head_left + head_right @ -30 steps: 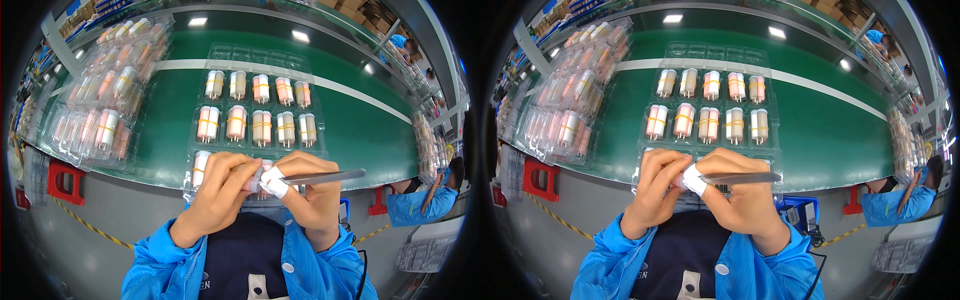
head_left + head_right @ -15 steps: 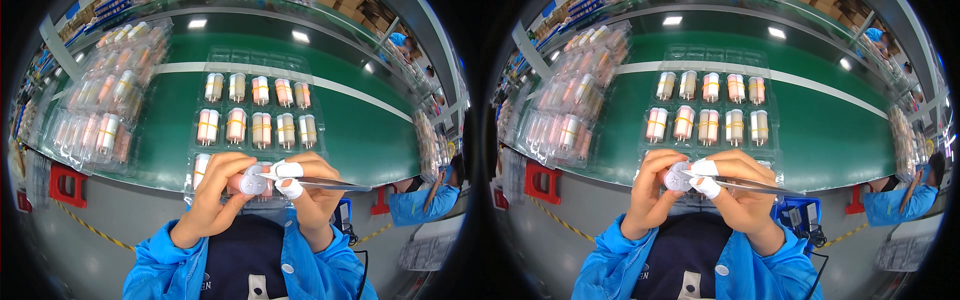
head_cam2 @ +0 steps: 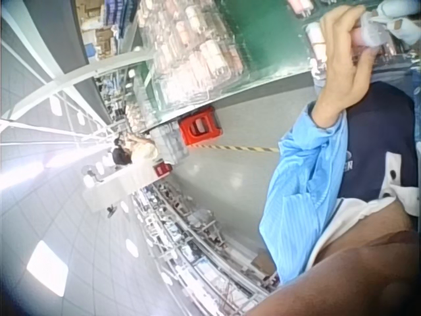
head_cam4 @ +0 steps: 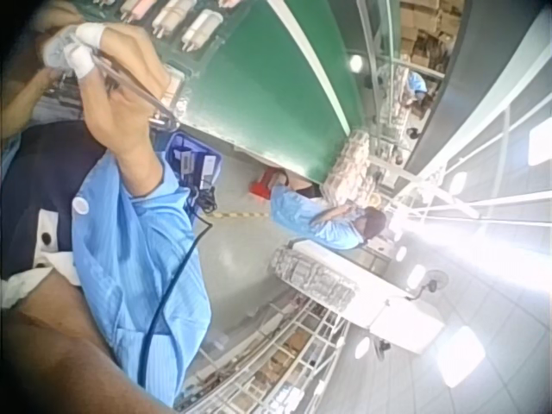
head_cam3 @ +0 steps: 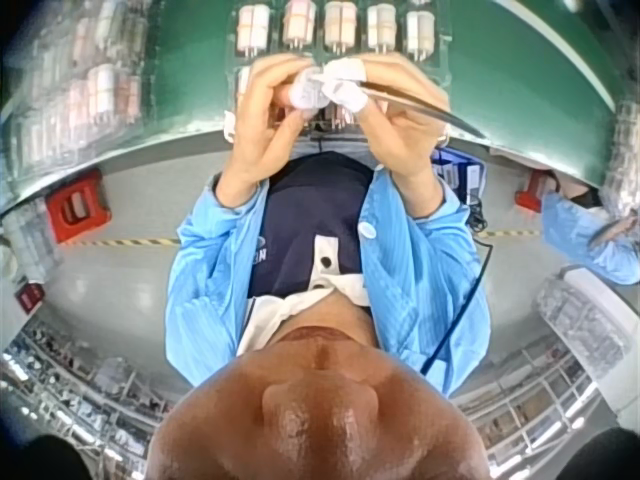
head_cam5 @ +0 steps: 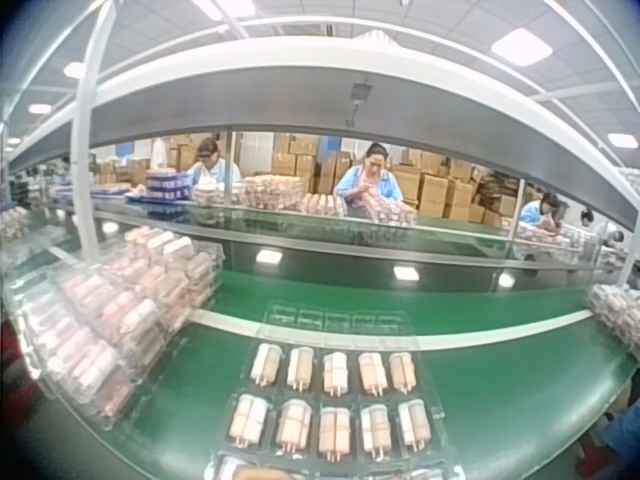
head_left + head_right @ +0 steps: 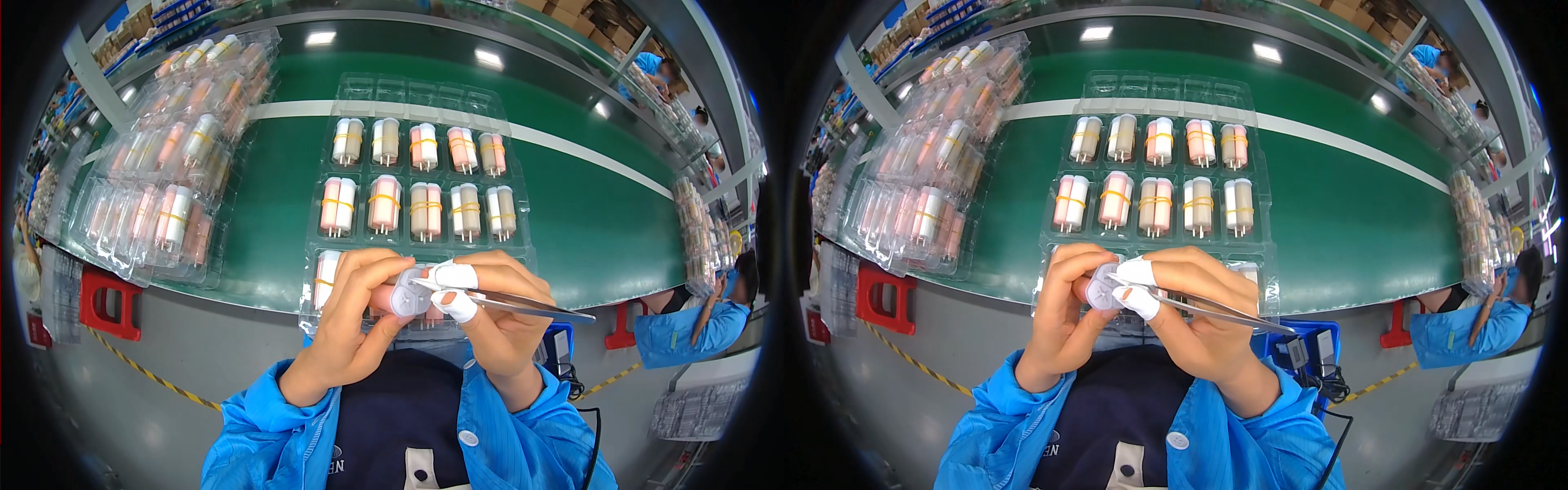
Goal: The person uses tweezers to insert a small white component into a cylindrical object with a rubber band. They repeat this process for several items, placing the finished units into a clear plastic tray on the assembly line.
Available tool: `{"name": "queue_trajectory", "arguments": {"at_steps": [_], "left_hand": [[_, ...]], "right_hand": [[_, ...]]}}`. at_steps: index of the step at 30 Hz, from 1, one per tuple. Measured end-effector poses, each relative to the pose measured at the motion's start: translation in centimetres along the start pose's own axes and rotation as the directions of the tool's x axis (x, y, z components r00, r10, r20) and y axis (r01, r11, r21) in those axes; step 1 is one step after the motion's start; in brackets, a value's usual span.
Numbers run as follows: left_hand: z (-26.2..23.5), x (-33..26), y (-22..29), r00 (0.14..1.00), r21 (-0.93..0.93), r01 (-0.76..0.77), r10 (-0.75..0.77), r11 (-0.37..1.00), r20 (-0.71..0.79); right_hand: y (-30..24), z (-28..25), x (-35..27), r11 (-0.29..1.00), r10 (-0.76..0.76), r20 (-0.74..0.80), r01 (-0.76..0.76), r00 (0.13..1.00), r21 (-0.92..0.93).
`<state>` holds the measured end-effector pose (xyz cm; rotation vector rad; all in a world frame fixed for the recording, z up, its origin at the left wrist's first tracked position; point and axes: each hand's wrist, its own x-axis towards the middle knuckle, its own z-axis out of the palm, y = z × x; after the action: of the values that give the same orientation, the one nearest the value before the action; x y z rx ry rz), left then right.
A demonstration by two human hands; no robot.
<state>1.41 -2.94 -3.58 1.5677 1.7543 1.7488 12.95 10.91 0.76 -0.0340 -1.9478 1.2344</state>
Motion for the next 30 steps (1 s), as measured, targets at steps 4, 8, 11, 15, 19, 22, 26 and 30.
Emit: {"name": "queue_trajectory", "arguments": {"at_steps": [4,8,11,15,19,22,26,30], "left_hand": [[0.0,0.0,-0.2,0.999,0.022,-0.031,0.032,0.999,-0.009],[0.0,0.1,-0.2,0.997,0.042,-0.075,0.077,0.996,-0.029],[-0.1,0.1,-0.1,0.997,0.083,-0.074,0.077,0.994,-0.029],[0.1,0.3,0.5,0.996,0.126,-0.057,0.066,0.990,-0.065],[0.0,0.8,0.5,0.988,0.223,-0.136,0.150,0.965,-0.046],[0.3,0.9,0.6,0.981,0.260,-0.179,0.193,0.949,-0.027],[0.6,1.0,0.7,0.968,0.348,-0.244,0.252,0.905,0.022],[0.4,1.0,0.3,0.976,0.310,-0.204,0.216,0.929,-0.006]], "right_hand": [[0.1,0.1,-0.1,1.000,-0.007,-0.012,0.007,1.000,0.016],[0.1,0.1,-0.3,0.998,-0.001,-0.031,0.003,1.000,0.059],[-0.1,0.1,-0.2,0.999,-0.003,-0.023,0.004,1.000,0.034],[-0.4,0.2,0.3,1.000,-0.007,0.007,0.007,1.000,-0.007],[-0.9,-0.4,0.9,0.997,0.075,0.087,-0.074,0.993,-0.012],[-1.4,-0.9,1.4,0.991,0.133,0.148,-0.133,0.980,-0.014],[-1.0,-1.9,2.0,0.986,0.164,0.251,-0.153,0.954,-0.060],[-0.5,-1.9,2.3,0.981,0.174,0.298,-0.140,0.939,-0.132]]}}
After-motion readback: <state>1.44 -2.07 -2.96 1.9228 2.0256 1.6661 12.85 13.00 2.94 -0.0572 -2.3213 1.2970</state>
